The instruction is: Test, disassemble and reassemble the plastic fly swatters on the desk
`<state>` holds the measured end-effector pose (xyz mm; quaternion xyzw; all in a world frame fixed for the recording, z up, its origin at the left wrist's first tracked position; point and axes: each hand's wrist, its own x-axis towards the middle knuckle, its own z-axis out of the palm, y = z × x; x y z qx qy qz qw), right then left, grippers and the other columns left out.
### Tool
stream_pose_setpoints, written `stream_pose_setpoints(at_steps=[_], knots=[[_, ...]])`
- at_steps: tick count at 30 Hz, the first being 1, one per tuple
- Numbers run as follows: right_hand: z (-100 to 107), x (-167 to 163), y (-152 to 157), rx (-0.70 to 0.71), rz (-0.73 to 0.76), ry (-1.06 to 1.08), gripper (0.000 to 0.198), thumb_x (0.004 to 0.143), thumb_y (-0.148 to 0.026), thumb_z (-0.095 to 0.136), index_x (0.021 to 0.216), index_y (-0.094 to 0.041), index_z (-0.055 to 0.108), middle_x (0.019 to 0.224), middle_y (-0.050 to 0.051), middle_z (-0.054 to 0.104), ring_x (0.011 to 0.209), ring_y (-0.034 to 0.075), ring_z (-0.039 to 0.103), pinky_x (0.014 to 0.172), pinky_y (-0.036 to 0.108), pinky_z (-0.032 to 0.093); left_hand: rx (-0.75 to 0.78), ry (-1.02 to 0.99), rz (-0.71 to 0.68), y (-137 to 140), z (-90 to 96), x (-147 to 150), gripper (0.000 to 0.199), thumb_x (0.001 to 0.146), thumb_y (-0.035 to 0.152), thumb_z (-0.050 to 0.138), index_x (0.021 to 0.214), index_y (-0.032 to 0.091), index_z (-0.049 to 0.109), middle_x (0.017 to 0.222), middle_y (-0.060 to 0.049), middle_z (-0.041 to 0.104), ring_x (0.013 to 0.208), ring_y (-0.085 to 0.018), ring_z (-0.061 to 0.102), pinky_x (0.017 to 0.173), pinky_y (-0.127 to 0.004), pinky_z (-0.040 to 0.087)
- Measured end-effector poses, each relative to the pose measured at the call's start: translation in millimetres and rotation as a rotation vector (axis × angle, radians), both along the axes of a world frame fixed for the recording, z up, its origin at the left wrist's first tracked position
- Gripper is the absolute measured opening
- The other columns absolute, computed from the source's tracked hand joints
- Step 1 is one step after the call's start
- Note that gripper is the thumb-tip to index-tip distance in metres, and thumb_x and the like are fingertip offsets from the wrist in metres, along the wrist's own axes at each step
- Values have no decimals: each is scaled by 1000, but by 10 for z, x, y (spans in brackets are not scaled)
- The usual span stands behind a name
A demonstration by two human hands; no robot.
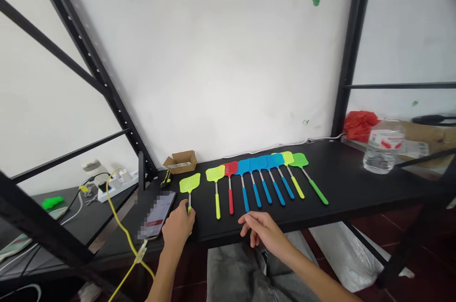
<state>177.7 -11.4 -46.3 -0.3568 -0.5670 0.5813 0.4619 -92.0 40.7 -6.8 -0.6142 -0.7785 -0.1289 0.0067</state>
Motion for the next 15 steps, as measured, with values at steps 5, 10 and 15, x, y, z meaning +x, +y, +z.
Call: stream_pose_setpoints(at_steps=[5, 10, 15], knots=[[36, -1, -16, -37, 9, 11, 52, 86, -63, 49, 94, -15, 67, 78, 6, 69, 46, 10, 56, 46, 22, 37, 50, -180, -84, 19, 15, 11, 45, 87, 27, 42, 131, 21, 49, 95, -9, 71, 93, -28, 66, 73, -32, 43], [88, 4, -32, -81, 15, 26, 52, 85, -64, 50, 94, -15, 67, 78, 6, 68, 47, 10, 56, 45, 22, 38, 174, -718, -297, 44, 46, 107, 48, 85, 25, 43, 132, 18, 41, 80, -2, 68, 74, -18, 65, 72, -29, 46], [200, 16, -54, -86, -8, 63, 50, 83, -64, 54, 97, -17, 66, 77, 5, 67, 47, 10, 54, 41, 21, 36, 104, -1171, -467, -110, 257, 370, 63, 74, 26, 53, 134, 18, 35, 78, 0, 63, 63, -15, 61, 58, -25, 43]])
